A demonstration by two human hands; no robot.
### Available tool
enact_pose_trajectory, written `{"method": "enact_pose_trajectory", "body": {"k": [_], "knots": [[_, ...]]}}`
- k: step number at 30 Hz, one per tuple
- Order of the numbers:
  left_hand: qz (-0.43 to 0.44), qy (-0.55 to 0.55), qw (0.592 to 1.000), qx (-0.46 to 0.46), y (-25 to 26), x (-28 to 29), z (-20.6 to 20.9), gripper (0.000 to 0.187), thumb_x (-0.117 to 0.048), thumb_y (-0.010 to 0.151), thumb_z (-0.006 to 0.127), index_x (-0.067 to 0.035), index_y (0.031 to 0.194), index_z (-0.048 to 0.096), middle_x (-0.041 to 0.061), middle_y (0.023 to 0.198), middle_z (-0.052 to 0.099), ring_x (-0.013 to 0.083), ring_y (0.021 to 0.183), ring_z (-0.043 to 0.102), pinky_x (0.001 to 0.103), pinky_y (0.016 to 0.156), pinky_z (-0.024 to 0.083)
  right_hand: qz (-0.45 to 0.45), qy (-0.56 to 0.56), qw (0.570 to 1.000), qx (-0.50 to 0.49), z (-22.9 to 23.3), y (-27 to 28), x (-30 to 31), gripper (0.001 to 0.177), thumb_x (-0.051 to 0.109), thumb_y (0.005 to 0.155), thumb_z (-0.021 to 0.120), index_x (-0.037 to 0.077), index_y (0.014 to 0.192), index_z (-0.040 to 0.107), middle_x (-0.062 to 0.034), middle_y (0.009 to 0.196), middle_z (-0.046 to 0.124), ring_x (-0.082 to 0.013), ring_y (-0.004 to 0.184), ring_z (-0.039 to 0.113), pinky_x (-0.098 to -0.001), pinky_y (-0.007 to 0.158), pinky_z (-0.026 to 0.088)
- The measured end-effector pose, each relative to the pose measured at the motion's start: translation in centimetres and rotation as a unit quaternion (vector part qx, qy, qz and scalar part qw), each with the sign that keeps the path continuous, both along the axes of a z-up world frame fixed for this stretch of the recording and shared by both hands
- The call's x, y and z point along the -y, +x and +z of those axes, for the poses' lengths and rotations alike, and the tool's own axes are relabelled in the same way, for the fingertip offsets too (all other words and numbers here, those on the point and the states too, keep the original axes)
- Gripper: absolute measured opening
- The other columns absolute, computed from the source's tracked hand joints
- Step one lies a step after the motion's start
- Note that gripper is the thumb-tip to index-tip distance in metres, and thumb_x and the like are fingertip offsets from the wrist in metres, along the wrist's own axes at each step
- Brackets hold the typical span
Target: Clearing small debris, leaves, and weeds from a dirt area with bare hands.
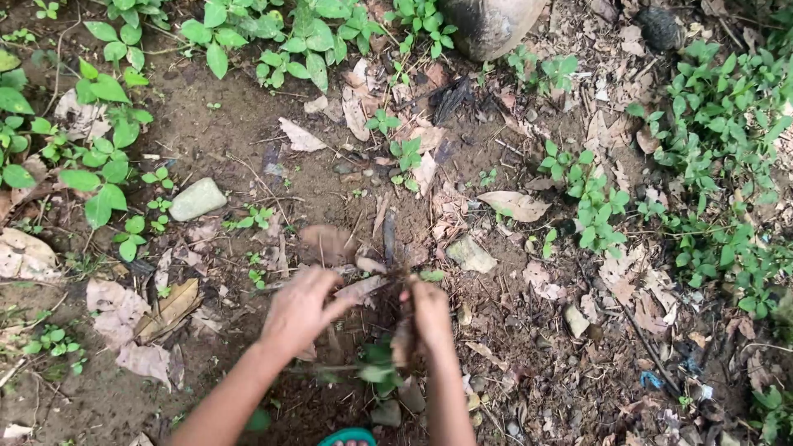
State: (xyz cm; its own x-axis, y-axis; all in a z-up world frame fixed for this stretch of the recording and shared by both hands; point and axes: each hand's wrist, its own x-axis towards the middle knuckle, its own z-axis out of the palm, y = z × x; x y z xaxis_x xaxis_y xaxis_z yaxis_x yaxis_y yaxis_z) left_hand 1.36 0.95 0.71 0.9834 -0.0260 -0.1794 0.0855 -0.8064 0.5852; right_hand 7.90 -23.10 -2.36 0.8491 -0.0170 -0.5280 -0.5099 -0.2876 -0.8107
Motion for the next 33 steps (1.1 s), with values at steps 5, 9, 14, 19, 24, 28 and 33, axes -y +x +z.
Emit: {"method": "enact_pose_trajectory", "body": {"k": [5, 9, 14, 19, 24, 28, 33], "knots": [[-0.002, 0.157, 0.972, 0.172, 2.3, -1.5, 0.2, 0.074, -0.046, 0.078, 0.071, -0.003, 0.136, 0.055, 0.015, 0.135, 0.057, 0.0347, 0.127, 0.051, 0.052, 0.106, 0.041, 0.16, -0.293, 0.941, 0.061, 8.9, 2.0, -1.3, 0.039, 0.043, 0.102, 0.06, 0.006, 0.095, 0.068, -0.0053, 0.061, 0.063, -0.0139, 0.052, 0.058, -0.0274, 0.052, 0.048], [-0.033, 0.2, 0.973, 0.108, 2.4, -0.2, 0.7, 0.075, -0.037, 0.081, 0.072, -0.007, 0.145, 0.048, 0.016, 0.146, 0.049, 0.0349, 0.134, 0.046, 0.053, 0.109, 0.035, 0.313, -0.425, 0.835, 0.158, 9.5, 1.3, -5.8, 0.038, 0.036, 0.089, 0.073, 0.011, 0.117, 0.068, -0.0138, 0.086, 0.068, -0.0208, 0.058, 0.066, -0.0315, 0.045, 0.056], [-0.029, 0.192, 0.977, 0.089, 2.2, 0.5, -3.2, 0.046, -0.009, 0.085, 0.068, -0.005, 0.129, 0.057, 0.017, 0.136, 0.054, 0.0307, 0.126, 0.054, 0.044, 0.107, 0.046, 0.343, -0.421, 0.785, 0.298, 3.6, -0.2, -7.3, 0.051, 0.025, 0.075, 0.081, 0.004, 0.119, 0.067, -0.0215, 0.113, 0.064, -0.0302, 0.067, 0.07, -0.0376, 0.048, 0.059], [0.026, 0.098, 0.989, 0.109, 2.1, 0.5, -1.9, 0.027, -0.004, 0.083, 0.067, -0.003, 0.109, 0.061, 0.018, 0.112, 0.061, 0.0337, 0.112, 0.061, 0.044, 0.098, 0.052, 0.3, -0.382, 0.791, 0.371, -0.8, -0.8, -6.9, 0.028, 0.008, 0.083, 0.071, 0.002, 0.11, 0.067, -0.018, 0.108, 0.07, -0.0348, 0.076, 0.073, -0.0446, 0.065, 0.061], [0.072, -0.031, 0.994, 0.077, 2.6, 1.2, -1.9, 0.021, -0.007, 0.085, 0.066, -0.001, 0.104, 0.06, 0.016, 0.099, 0.064, 0.0331, 0.098, 0.066, 0.045, 0.094, 0.053, 0.254, -0.348, 0.864, 0.263, -1.7, 0.9, -5.8, 0.021, 0.003, 0.094, 0.061, -0.004, 0.113, 0.067, -0.0256, 0.118, 0.067, -0.0318, 0.077, 0.073, -0.0412, 0.063, 0.064], [0.032, -0.047, 0.996, 0.074, 1.8, 2.2, -2.1, 0.024, -0.007, 0.083, 0.065, 0.001, 0.105, 0.06, 0.016, 0.099, 0.063, 0.0319, 0.097, 0.066, 0.045, 0.094, 0.053, 0.19, -0.295, 0.908, 0.23, 1.4, 1.5, -4.5, 0.029, 0.009, 0.096, 0.063, -0.006, 0.121, 0.062, -0.0262, 0.107, 0.071, -0.0326, 0.077, 0.074, -0.0418, 0.07, 0.062], [-0.01, -0.008, 0.985, 0.174, 1.0, 3.1, -2.1, 0.03, -0.007, 0.082, 0.065, 0.004, 0.11, 0.064, 0.018, 0.102, 0.058, 0.0339, 0.103, 0.059, 0.045, 0.094, 0.05, 0.191, -0.337, 0.882, 0.268, 2.8, 0.8, -3.0, 0.042, 0.003, 0.086, 0.065, -0.007, 0.126, 0.058, -0.0282, 0.106, 0.07, -0.039, 0.083, 0.074, -0.0471, 0.071, 0.062]]}}
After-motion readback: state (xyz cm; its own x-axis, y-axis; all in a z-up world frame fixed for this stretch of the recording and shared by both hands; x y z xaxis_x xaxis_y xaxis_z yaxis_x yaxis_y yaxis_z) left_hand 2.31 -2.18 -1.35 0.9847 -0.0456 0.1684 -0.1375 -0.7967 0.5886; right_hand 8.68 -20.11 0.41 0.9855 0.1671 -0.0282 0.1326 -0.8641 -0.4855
